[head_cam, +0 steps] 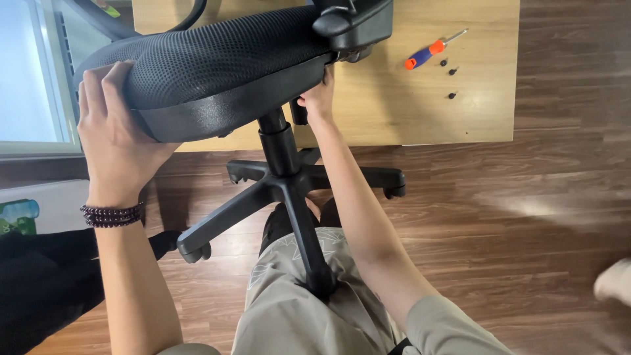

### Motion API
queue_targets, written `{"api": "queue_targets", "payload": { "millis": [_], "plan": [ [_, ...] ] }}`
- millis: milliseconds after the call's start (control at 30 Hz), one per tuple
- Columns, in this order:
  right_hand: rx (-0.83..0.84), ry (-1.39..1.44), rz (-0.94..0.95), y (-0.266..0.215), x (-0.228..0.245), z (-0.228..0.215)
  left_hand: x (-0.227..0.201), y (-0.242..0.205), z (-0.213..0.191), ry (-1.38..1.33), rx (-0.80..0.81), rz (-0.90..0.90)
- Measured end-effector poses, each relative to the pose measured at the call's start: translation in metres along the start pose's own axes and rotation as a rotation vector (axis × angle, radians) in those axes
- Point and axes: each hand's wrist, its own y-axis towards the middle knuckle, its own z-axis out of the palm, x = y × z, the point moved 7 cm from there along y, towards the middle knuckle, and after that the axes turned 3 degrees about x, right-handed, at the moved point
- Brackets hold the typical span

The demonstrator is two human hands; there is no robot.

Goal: The person assembles an office chair. They first use a screwdriver to drive screws into the mounting plate on the underside of the seat, then align the seat mechanism onto the gas-lift base, position screws by hand, and tighten them with the screwdriver while steadying the seat with the other hand.

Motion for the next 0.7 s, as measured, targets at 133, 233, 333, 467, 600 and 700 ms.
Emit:
{"api": "queue_targets", "payload": {
  "millis": [133,233,333,467,600,700],
  "plan": [
    [-0.042,-0.01,0.084,0.024,-0.034,-0.022,-0.011,0.008,-0.011,-0.024,-0.036,0.032],
    [0.006,0.146,0.085,0.026,-0.03,-0.02,0.0,0.0,-0.003,-0.015,-0.02,0.033],
    [0.04,0.29,0.14,0.019,-0.018,-0.013,-0.002,0.003,-0.006,-0.021,-0.014,0.035],
    [-0.025,0.253,0.27,0.01,-0.005,-0.01,-0.007,0.007,-0.01,-0.017,-0.026,0.038],
    [0.106,0.389,0.344,0.017,-0.016,-0.008,-0.012,0.01,-0.014,-0.033,-0.034,0.051],
    [0.138,0.312,0.37,0.013,-0.008,-0.004,-0.011,0.01,-0.014,-0.024,-0.047,0.066]
  ]
}}
